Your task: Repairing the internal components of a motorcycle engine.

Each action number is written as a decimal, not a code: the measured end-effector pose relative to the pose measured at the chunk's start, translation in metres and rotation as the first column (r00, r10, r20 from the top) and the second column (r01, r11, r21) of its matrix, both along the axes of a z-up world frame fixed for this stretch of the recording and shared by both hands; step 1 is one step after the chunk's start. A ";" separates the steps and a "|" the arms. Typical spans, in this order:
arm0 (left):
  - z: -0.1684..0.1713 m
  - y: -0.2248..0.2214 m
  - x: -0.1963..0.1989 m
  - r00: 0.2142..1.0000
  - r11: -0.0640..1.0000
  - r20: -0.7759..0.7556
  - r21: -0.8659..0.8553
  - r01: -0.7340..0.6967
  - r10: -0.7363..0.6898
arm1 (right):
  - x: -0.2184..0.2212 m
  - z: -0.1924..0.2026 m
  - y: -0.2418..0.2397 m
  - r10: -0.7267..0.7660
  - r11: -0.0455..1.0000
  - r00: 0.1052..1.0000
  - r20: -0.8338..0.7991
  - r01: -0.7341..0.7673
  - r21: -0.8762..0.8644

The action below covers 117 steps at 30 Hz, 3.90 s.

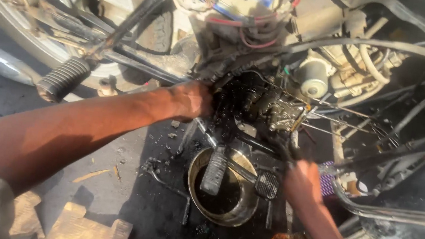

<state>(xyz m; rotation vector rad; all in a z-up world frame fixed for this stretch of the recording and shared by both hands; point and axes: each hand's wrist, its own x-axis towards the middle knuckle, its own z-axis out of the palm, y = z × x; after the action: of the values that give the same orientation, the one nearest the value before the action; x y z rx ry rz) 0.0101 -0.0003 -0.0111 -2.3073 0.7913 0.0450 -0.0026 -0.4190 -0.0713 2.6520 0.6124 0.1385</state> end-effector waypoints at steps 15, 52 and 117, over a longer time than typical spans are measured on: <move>-0.007 0.005 -0.003 0.998 1.000 0.058 -0.028 0.001 0.000 | -0.135 -0.161 -0.032 -0.497 0.106 0.690 -0.526 0.650 0.753; -0.036 0.008 0.028 0.987 0.956 -0.106 -0.256 -0.141 0.117 | -0.036 -0.309 0.032 -0.181 0.365 0.763 -0.621 0.638 0.678; -0.031 -0.006 0.023 0.991 0.990 -0.080 0.084 0.117 -0.110 | -0.105 0.163 0.085 -0.209 0.906 0.975 0.077 0.163 0.391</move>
<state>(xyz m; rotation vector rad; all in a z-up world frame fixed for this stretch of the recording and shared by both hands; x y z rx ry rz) 0.0335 -0.0059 -0.0425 -2.1840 0.9390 0.1143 -0.1077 -0.3339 0.0913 3.0339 0.3118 0.3923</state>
